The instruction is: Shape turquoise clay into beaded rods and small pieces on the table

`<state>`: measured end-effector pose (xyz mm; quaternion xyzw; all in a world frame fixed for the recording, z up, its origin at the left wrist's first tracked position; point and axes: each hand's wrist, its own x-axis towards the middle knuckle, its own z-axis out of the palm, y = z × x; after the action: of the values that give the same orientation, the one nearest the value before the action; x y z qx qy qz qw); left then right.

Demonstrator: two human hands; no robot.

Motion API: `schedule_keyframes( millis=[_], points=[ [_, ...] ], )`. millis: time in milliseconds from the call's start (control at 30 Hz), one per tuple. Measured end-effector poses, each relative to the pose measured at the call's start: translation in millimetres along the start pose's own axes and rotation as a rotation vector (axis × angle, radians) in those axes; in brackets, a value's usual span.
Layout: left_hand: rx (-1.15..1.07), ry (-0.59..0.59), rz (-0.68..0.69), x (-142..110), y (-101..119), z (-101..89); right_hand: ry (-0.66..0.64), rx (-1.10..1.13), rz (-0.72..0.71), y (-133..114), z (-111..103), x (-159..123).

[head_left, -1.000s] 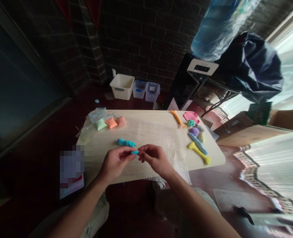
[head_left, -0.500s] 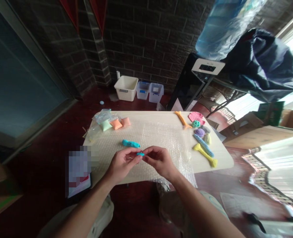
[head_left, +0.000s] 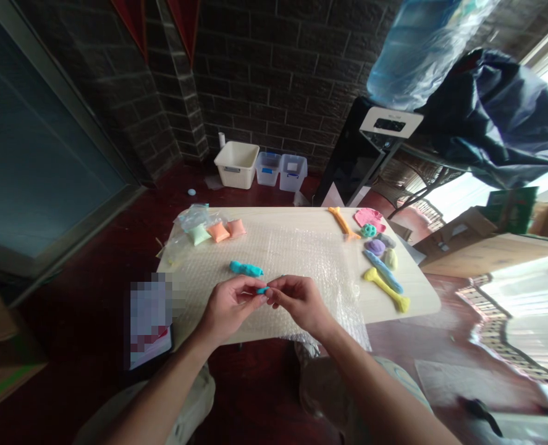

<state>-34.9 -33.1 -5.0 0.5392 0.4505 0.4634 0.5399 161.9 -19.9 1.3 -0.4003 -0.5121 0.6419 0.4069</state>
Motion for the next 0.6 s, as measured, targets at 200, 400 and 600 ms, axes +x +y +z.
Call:
schedule_keyframes(
  millis=[200,400,600],
  points=[
    [-0.052,-0.002,-0.028,0.6,0.6,-0.5,-0.012,0.039,-0.049,-3.5,1.9,-1.6],
    [-0.004,0.022,-0.011,0.1,3.0,-1.9,0.004,-0.003,-0.039,-3.4,0.5,-1.1],
    [0.0,0.037,0.014,0.6,3.5,-1.2,-0.005,0.008,0.005,-5.8,0.1,-0.9]
  ],
)
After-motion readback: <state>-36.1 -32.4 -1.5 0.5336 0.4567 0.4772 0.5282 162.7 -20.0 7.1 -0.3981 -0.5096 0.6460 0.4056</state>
